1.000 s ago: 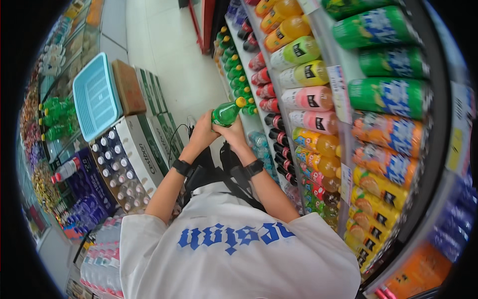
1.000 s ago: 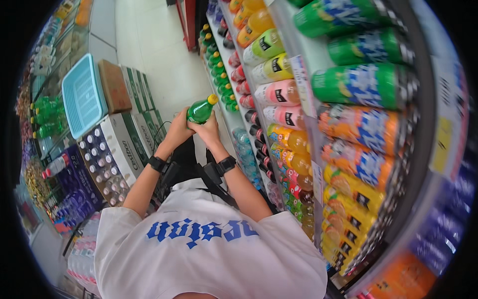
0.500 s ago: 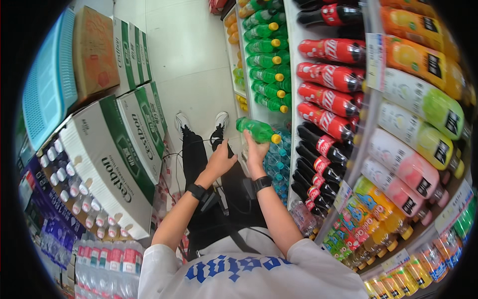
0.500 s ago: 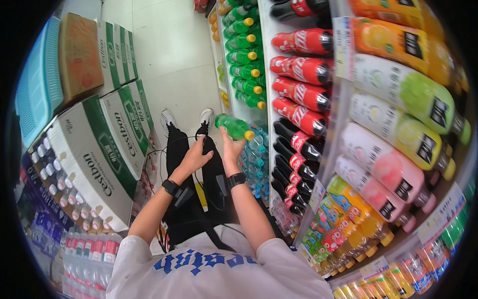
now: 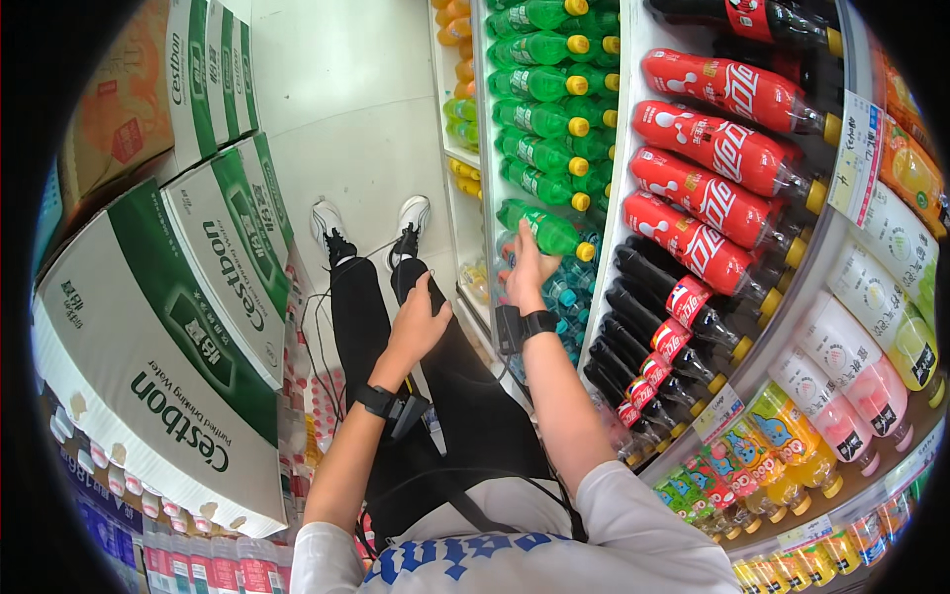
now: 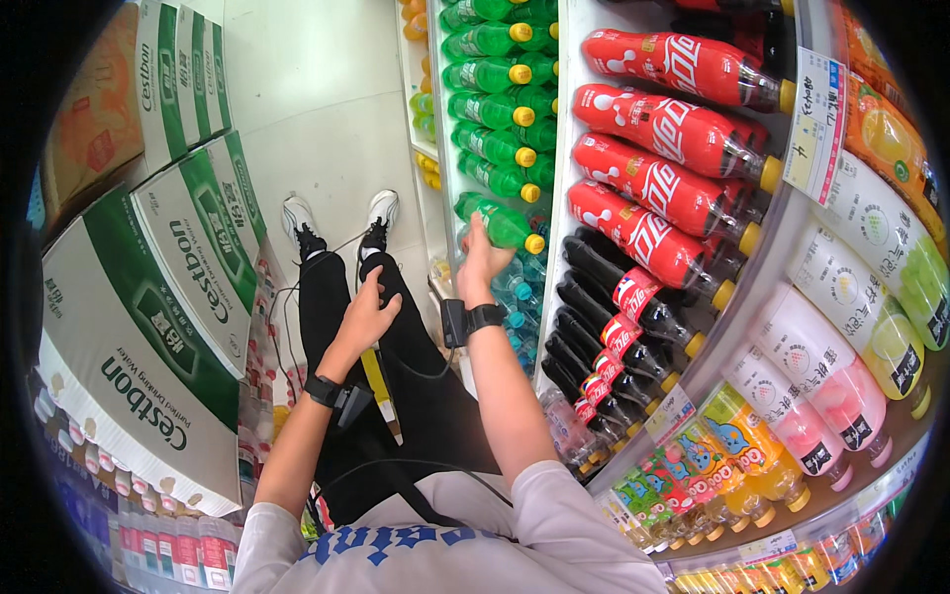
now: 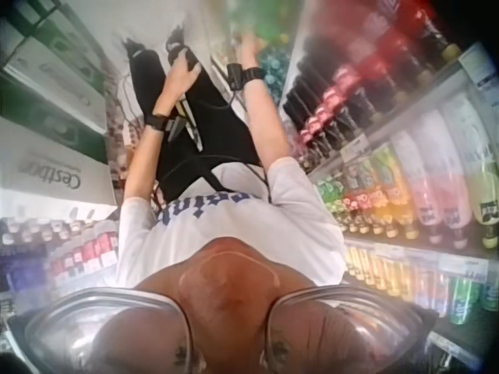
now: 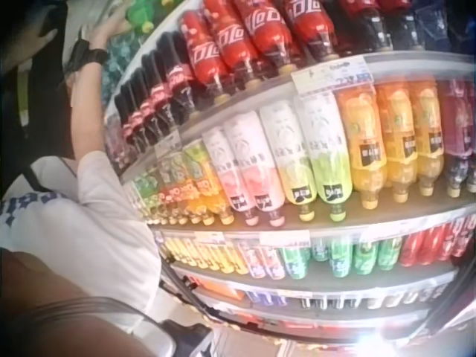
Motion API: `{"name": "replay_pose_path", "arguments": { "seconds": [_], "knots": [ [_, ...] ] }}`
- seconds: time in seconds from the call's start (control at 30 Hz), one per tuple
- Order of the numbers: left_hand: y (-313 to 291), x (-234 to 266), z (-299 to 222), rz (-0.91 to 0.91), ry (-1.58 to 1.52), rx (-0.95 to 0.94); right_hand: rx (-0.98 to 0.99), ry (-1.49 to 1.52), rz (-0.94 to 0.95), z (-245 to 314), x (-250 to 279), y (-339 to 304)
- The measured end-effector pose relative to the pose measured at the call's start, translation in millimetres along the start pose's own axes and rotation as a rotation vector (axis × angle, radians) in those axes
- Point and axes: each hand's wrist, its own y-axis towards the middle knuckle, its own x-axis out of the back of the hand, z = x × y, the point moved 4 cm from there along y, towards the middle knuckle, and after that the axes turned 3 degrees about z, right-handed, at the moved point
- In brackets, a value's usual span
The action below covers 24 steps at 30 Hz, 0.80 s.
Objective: Organizing and stocking various beverage bottles and cans in a supermarket refrigerator.
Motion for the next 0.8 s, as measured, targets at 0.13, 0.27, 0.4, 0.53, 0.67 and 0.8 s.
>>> {"name": "replay_pose_path", "arguments": {
  "seconds": [0.13,0.27,0.4,0.53,0.67,0.8],
  "knots": [
    [-1,-8,4,0.029,-0.007,0.005,0.155,0.098,-0.049,7,1,20],
    [1,-11,14,0.044,-0.027,0.031,0.051,0.152,-0.060,1,7,58],
    [3,-3,15,0.027,-0.072,0.046,0.093,0.192,-0.091,-4,16,90],
    [10,-8,17,0.035,-0.076,0.031,0.146,0.243,-0.142,-20,48,144],
    [25,-19,-21,0.090,-0.155,-0.073,0.211,0.079,-0.113,23,121,258],
    [3,8,45,0.009,-0.148,0.074,0.070,0.166,-0.221,-56,54,179]
  ]
}}
